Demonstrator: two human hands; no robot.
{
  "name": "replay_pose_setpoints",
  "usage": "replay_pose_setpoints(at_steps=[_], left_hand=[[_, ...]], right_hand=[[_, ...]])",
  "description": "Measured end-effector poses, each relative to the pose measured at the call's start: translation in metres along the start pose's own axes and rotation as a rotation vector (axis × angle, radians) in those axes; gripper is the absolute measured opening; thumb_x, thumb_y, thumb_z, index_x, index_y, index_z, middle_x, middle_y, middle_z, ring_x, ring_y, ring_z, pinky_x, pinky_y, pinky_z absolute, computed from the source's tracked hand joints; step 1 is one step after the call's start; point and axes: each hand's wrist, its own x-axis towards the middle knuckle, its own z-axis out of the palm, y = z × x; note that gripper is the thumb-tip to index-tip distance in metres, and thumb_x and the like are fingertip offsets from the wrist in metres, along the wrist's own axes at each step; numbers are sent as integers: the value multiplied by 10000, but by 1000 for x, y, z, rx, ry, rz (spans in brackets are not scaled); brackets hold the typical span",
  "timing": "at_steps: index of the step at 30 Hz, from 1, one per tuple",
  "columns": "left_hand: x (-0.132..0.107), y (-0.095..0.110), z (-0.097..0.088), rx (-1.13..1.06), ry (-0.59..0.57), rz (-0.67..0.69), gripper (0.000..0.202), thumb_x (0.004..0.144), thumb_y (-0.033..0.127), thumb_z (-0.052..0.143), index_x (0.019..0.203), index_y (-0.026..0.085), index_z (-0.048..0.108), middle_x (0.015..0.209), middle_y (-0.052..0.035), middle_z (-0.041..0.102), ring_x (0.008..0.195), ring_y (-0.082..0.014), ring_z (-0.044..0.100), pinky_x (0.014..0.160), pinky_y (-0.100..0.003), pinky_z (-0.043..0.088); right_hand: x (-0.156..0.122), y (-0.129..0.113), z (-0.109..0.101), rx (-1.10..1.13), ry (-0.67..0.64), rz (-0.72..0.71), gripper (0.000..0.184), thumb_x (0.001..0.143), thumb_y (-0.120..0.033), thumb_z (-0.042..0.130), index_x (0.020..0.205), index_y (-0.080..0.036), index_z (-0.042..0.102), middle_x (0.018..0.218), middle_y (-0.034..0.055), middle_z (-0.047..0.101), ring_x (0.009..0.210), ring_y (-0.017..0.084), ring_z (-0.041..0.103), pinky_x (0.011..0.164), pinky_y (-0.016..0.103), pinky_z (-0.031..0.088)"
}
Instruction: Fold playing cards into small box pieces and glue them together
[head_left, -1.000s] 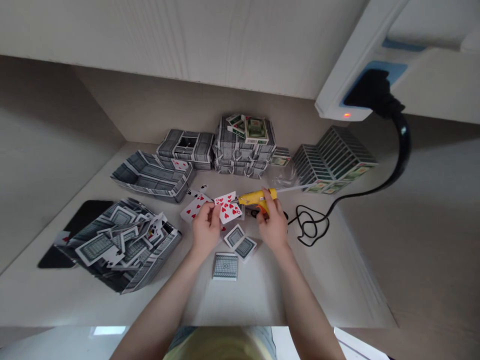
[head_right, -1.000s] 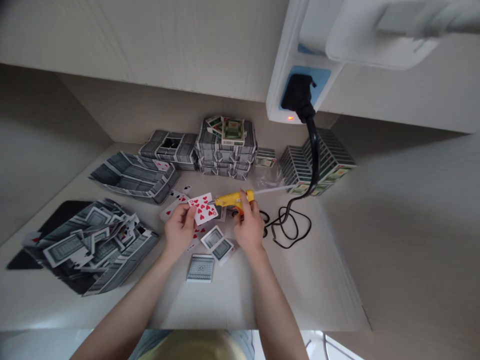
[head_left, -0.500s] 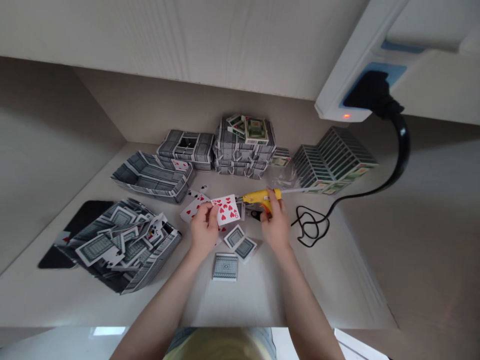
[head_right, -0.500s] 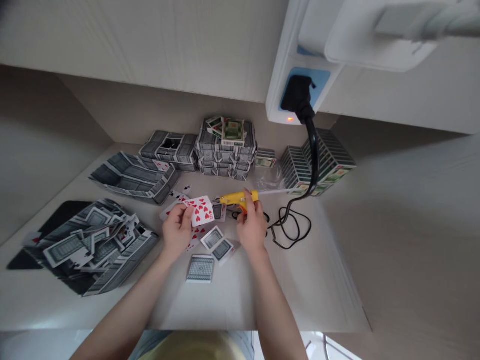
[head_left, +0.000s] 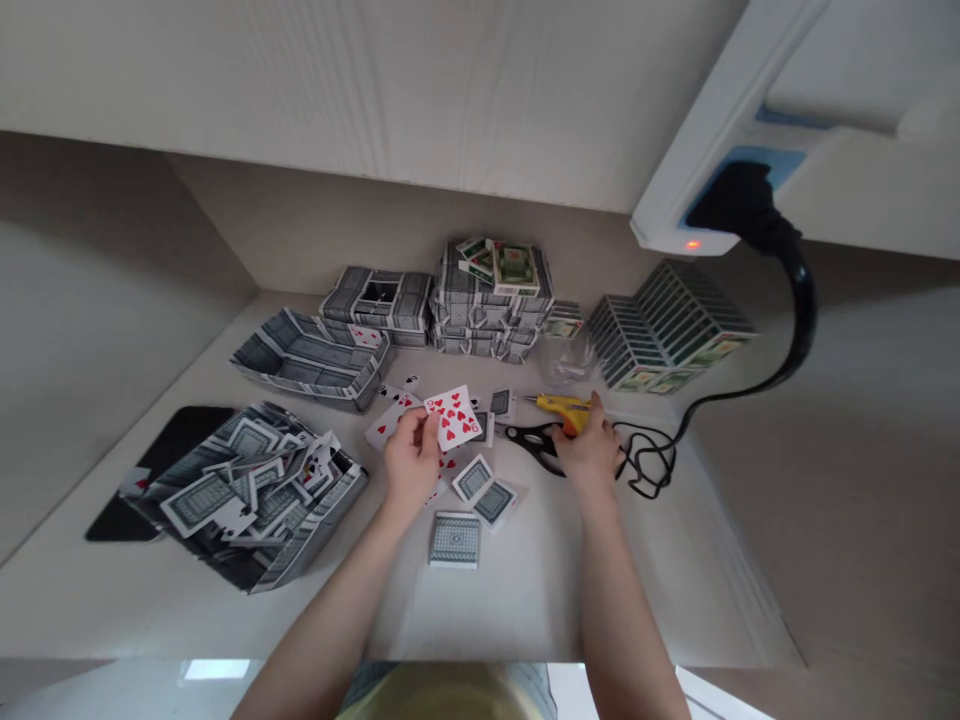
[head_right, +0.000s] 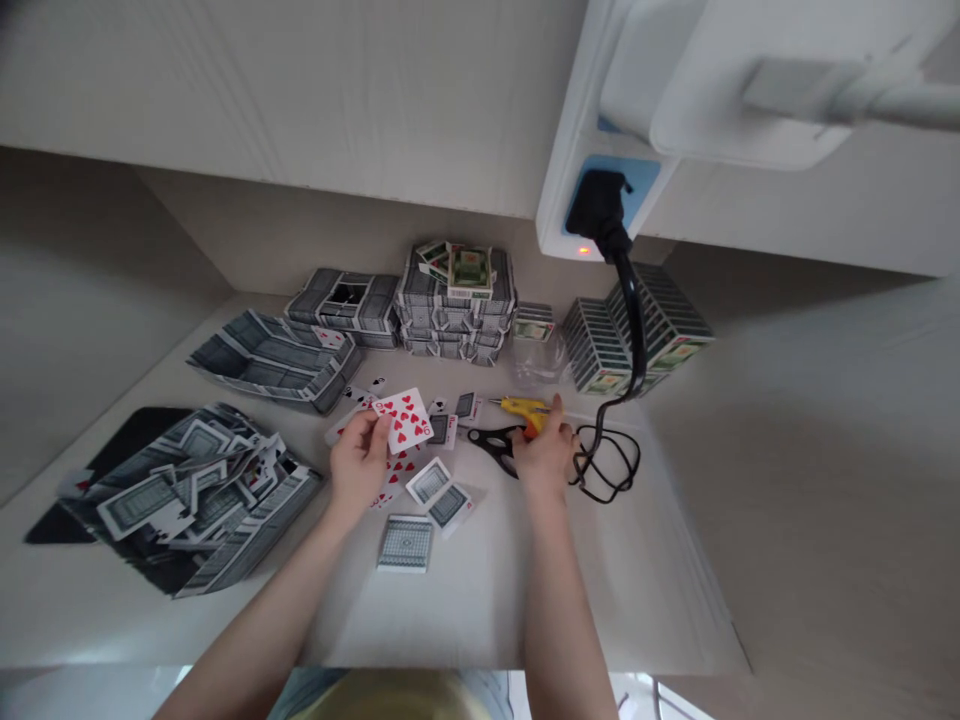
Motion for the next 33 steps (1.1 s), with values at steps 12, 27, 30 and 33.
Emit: replay_pose_setpoints(at_steps=[12, 27, 30, 33], left_hand=[[-4, -8, 4, -290, 106, -216, 258, 805, 429, 453, 900, 190, 472, 714, 16, 522, 526, -82, 486, 438, -176, 417], [-1, -24, 2, -193, 351, 5, 264, 821, 413, 438, 874, 167, 517, 836, -45, 576, 761, -143, 572, 667, -262, 468], [-2, -24, 3, -180, 309, 21, 264, 827, 410, 427, 874, 169, 525, 843, -50, 582, 759, -146, 577, 663, -266, 471], [-3, -22, 5, -167, 293, 57, 245, 830, 391, 430, 870, 171, 530, 828, -48, 586, 758, -145, 570, 691, -276, 466]], right_hand=[[0, -36, -8, 284, 159, -333, 308, 794, -278, 472, 1066, -159, 555, 909, 113, 564, 898, 264, 491, 802, 427, 380], [53, -216, 82, 17, -756, -1179, 391, 570, -153, 738, 952, -191, 661, 1032, 85, 582, 979, 223, 498, 839, 295, 351], [55, -218, 87, 16, -792, -1135, 267, 568, -160, 741, 830, -167, 685, 935, 73, 625, 913, 205, 536, 791, 262, 371], [55, -215, 87, 20, -824, -1054, 162, 584, -163, 728, 741, -141, 690, 836, 76, 657, 816, 199, 578, 705, 246, 401]])
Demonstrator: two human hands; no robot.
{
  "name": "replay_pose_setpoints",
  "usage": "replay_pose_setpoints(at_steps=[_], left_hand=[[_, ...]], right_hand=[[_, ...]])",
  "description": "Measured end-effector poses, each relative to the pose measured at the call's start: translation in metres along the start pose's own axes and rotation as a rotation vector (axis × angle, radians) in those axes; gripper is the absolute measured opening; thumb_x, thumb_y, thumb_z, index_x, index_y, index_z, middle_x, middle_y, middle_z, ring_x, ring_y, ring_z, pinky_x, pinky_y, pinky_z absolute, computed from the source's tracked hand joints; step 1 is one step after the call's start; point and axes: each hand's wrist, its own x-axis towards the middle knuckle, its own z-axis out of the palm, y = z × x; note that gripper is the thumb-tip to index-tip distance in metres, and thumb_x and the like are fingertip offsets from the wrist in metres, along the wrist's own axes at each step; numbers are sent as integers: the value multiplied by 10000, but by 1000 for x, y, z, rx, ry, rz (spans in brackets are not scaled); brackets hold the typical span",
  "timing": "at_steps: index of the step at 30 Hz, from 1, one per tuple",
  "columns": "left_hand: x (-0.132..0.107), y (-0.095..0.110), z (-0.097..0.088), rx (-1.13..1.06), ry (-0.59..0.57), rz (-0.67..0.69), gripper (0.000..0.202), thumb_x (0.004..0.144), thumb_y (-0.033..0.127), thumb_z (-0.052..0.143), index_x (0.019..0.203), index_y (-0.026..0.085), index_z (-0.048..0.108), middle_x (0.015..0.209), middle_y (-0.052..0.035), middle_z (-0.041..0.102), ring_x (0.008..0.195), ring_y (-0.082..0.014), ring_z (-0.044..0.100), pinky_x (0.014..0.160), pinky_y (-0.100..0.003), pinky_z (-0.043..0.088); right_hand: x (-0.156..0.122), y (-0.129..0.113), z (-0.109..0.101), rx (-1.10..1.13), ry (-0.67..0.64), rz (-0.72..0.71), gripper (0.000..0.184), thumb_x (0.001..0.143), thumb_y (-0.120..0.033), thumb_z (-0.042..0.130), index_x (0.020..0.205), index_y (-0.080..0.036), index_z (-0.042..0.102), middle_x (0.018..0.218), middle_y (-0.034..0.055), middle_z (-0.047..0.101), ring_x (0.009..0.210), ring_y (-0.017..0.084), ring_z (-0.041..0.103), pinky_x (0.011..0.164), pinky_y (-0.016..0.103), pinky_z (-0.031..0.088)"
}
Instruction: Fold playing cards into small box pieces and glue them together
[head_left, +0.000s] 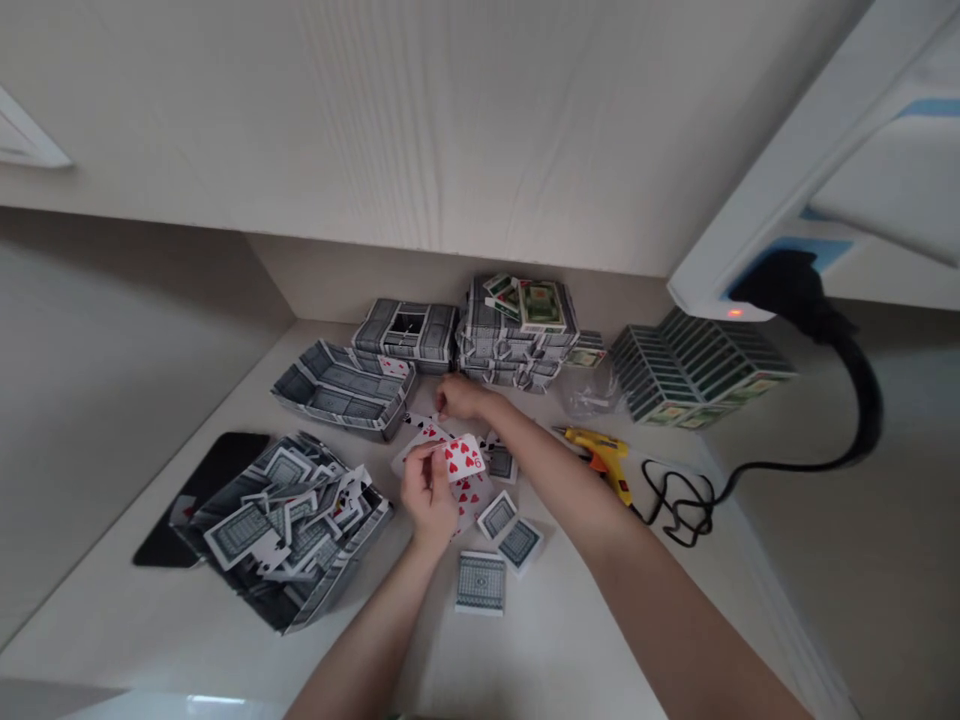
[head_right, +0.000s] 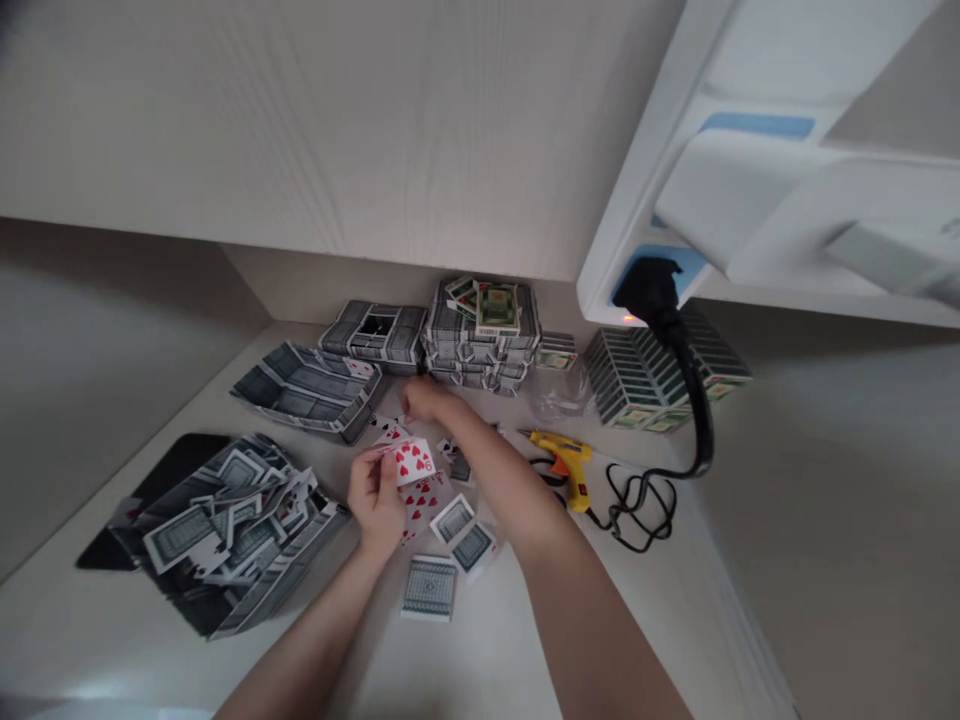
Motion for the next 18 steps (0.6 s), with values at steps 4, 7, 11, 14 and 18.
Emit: replay_pose_setpoints(at_steps=[4, 7, 11, 14, 18], left_hand=[[-1, 1, 1, -8, 11, -21, 234, 832, 381, 432, 865, 170, 526, 831, -45, 578, 770, -143, 559, 710, -274, 459], [1, -1, 1, -42, 56, -89, 230, 826, 390, 442, 860, 172, 506, 799, -27, 559, 711, -124, 544, 661, -251, 457], [4, -1, 0, -52, 96, -160, 247, 806, 413, 467, 848, 173, 505, 723, 9, 530, 609, -95, 506, 559, -205, 427], [6, 2, -1, -55, 91, -194, 256, 792, 428, 481, 831, 177, 509, 647, 40, 491, 524, -75, 455, 491, -185, 391], [5, 4, -1, -76, 65, -212, 252, 781, 423, 500, 832, 177, 518, 614, 50, 471, 501, -70, 434, 483, -181, 381]], right_hand=[[-8, 3, -2, 111, 9, 75, 82, 594, -132, 706, 667, -114, 674, 728, 80, 671, 749, 216, 611, 659, 260, 426], [-26, 6, -9, 246, 60, 124, 87, 677, -137, 638, 760, -109, 643, 713, 63, 669, 660, 176, 619, 591, 247, 453], [-73, 7, -19, 480, 151, 158, 130, 768, -171, 546, 892, -138, 559, 750, 21, 652, 641, 112, 625, 541, 200, 484], [-116, 2, -21, 1190, 278, 133, 189, 679, -203, 644, 843, -162, 559, 757, 0, 641, 692, 135, 643, 571, 232, 511], [-153, -6, -10, 1615, 438, 199, 233, 613, -197, 711, 820, -155, 615, 729, -18, 641, 625, 75, 607, 566, 165, 482]])
